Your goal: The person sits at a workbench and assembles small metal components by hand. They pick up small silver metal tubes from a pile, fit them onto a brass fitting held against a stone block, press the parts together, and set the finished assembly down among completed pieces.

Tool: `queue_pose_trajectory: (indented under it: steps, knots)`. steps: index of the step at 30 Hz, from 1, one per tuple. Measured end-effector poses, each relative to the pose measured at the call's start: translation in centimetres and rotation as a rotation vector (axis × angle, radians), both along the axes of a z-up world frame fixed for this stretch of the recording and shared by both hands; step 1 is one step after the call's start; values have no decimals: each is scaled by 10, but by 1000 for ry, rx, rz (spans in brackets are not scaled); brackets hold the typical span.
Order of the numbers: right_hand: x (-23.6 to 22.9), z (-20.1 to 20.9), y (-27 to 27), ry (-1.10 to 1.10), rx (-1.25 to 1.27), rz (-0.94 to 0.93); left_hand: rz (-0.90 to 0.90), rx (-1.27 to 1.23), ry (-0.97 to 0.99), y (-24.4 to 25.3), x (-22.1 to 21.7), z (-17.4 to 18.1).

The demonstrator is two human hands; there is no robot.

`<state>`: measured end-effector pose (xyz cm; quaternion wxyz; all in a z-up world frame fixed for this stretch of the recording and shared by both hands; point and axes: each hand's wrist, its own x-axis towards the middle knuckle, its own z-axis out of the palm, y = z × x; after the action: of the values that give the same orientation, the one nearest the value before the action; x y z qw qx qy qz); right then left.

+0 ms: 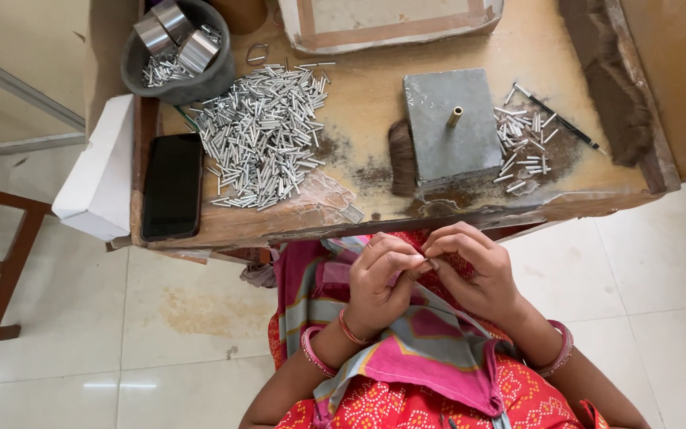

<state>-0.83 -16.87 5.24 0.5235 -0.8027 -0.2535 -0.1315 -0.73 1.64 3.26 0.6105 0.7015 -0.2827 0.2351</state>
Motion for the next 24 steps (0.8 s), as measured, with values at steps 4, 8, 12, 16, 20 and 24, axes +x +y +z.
queue_pose_trajectory:
  steps: [4,8,12,16,20,24]
  knots:
    - [6,5,5,-25,-12,8,14,0,9,3,1,0]
    - [24,20,11,-201,-38,-41,89,-95,113,10,5,-4]
    - [60,38,24,-507,-472,-131,87,-272,221,17,6,-10]
    - [57,41,34,-493,-560,-180,47,-348,237,22,6,-16]
    - [32,21,29,-263,-128,74,-71,-445,355,24,3,-27]
    - [13,5,23,-129,55,36,-299,-529,491,16,5,-32]
